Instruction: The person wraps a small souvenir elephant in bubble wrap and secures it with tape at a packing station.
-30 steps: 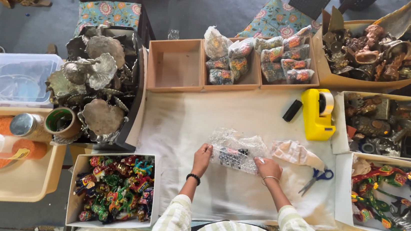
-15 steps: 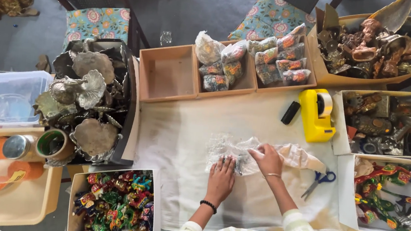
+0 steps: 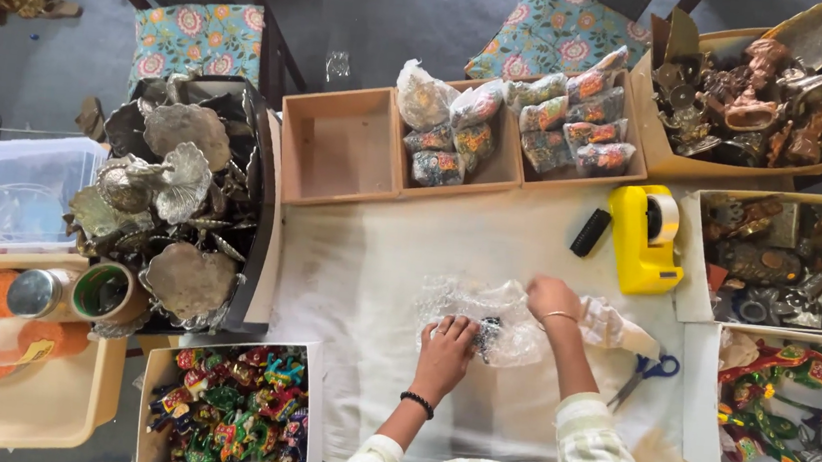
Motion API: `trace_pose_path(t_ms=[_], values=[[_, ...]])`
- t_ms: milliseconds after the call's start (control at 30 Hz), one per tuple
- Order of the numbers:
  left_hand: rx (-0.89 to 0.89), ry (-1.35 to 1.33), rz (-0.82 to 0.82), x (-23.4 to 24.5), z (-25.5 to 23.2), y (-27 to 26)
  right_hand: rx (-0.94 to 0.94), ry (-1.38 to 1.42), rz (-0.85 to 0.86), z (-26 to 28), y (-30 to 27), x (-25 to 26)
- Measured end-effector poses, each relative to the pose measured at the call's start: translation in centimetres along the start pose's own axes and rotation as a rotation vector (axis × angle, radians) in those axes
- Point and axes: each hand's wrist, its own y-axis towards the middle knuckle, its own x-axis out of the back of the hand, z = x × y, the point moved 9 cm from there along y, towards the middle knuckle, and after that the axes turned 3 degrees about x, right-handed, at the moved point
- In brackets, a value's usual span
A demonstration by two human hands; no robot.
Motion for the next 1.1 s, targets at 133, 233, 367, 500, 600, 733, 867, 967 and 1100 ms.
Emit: trace_pose_path(t_ms=[133, 233, 367, 500, 600, 733, 867, 967, 1100], values=[[-0.056, 0.019, 0.0, -0.1, -0.1, -0.3, 0.536, 0.31, -0.22, 10.7, -1.6, 1.4], [-0.044, 0.011, 0.012, -0.6, 0.1, -0.3, 0.58, 0.09, -0.07, 10.8, 3.7, -5.1], [-0.019, 0.057, 0.02, -1.1, 0.2, -0.9, 0.676, -0.029, -0.022, 12.9, 3.0, -1.6], [-0.015, 0.083, 0.004, -1.3, 0.0, -0.5, 0.751, 0.055, 0.18, 12.0, 4.2, -4.0], [-0.022, 0.137, -0.003, -1.5, -0.2, -0.2, 0.694, 0.144, 0.363, 10.7, 2.4, -4.0], [-0.012, 0.142, 0.023, -2.8, 0.5, 0.8, 0.644, 0.094, 0.43, 9.5, -0.1, -2.5], [0.023, 0.14, 0.058, -2.5, -0.2, 1.4, 0.666, 0.105, 0.373, 8.2, -0.2, -2.8], [0.027, 0.2, -0.014, -3.2, -0.2, 1.6, 0.755, 0.199, 0.276, 8.1, -0.5, -2.6], [0.126, 0.225, -0.126, -2.6, -0.9, 1.5, 0.69, 0.29, 0.326, 7.5, -1.5, -2.7]])
